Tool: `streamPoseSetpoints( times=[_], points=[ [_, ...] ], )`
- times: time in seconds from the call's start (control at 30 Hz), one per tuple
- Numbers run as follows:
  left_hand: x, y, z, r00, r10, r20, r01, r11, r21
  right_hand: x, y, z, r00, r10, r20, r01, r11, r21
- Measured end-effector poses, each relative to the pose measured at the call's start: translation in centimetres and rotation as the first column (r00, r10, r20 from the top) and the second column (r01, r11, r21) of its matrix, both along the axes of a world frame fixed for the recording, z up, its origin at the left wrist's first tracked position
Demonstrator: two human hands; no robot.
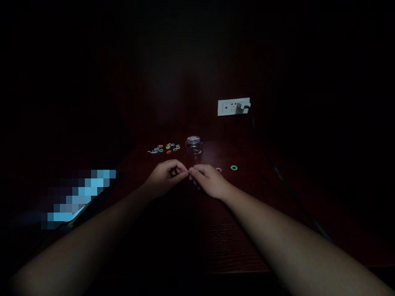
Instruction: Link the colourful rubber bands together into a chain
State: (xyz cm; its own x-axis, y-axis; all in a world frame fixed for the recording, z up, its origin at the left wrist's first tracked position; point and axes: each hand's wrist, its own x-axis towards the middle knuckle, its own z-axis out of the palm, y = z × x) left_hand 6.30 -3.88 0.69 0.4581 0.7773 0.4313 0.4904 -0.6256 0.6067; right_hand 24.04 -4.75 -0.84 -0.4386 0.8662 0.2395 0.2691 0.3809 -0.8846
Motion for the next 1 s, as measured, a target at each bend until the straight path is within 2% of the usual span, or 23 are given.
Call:
streamPoseSetpoints(
  times=[0.17,0.73,1.0],
  points=[
    [0.04,-0.08,0.06,1.000,-0.016,0.013,0.016,1.000,0.002,-0.01,-0.27,0.19,0.995,0.022,0.096,-0.024,0.999,0.020],
    [-0.06,0.06,-0.08,1.000,-0.017,0.018,0.017,1.000,0.017,-0.12,-0.37,0.11,0.998,0.018,0.056,-0.022,0.997,0.072],
    [-0.05,0.15,-0.08,0.999,-0.015,0.030,0.014,1.000,0.026,-0.09,-0.57,0.56,0.993,0.012,0.115,-0.021,0.996,0.082]
  ],
)
